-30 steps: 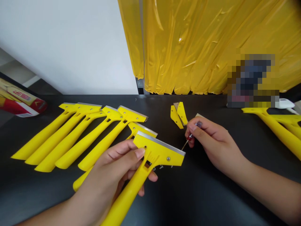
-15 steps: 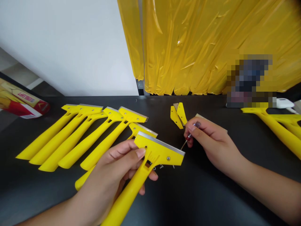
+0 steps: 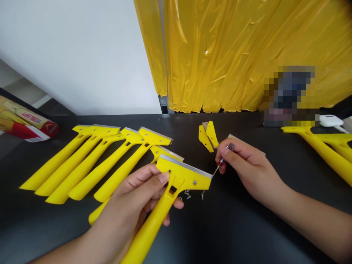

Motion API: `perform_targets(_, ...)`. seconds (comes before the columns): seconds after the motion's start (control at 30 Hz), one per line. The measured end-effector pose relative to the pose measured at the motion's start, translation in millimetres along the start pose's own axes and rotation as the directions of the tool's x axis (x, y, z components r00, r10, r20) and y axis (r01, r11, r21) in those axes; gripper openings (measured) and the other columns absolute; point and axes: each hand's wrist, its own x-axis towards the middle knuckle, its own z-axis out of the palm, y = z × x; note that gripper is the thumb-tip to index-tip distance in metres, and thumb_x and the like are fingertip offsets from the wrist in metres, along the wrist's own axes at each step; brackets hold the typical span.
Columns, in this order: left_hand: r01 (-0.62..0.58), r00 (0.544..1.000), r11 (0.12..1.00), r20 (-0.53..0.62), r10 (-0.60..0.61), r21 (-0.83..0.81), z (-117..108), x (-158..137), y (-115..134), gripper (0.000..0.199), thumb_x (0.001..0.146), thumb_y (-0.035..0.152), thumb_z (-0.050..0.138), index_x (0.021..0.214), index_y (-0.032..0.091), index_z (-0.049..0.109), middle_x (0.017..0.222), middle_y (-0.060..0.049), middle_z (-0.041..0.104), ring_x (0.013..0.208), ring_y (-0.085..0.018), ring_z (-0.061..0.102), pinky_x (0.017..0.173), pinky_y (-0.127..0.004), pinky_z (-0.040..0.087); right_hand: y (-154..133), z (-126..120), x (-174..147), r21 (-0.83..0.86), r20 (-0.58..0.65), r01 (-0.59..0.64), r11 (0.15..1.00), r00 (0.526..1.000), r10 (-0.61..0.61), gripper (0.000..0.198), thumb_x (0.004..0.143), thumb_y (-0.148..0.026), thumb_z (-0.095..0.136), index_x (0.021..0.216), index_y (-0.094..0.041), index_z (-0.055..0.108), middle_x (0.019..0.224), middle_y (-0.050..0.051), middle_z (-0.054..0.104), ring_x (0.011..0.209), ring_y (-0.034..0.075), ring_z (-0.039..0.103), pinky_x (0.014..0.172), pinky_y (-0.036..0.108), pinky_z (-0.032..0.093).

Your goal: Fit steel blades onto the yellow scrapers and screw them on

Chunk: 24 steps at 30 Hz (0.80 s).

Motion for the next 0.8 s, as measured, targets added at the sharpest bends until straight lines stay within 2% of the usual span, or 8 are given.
perform_targets(0.47, 0.003, 1.000, 1.000, -0.008, -0.003, -0.004, 1.6, -0.2, 1.2, 0.022, 0.092, 0.036, 0.083, 0.093, 0.023, 0.066, 0.083, 0.000, 0.077, 0.075, -0.023, 0.080, 0.051, -0.024, 0.059, 1.1, -1.4, -1.6, 0.018, 0.000, 0.006, 1.000, 1.000, -0.006, 0.034, 0.104, -0.049, 0.068, 0.083, -0.022, 0.068, 0.083, 0.001, 0.062, 0.068, 0.012, 0.059, 0.064, 0.026, 0.052)
perform_targets(0.8, 0.005, 1.000, 1.000, -0.009, -0.006, -0.025, -5.1, 5.6, -5.4, 0.027, 0.087, 0.041, 0.086, 0.096, 0.023, 0.069, 0.086, -0.003, 0.079, 0.074, -0.024, 0.079, 0.049, -0.025, 0.060, 5.6, -2.4, 0.7, -0.002, 0.014, 0.067, 0.998, 0.998, -0.067, 0.036, 0.105, -0.050, 0.068, 0.083, -0.022, 0.070, 0.082, 0.000, 0.063, 0.067, 0.010, 0.061, 0.063, 0.022, 0.054)
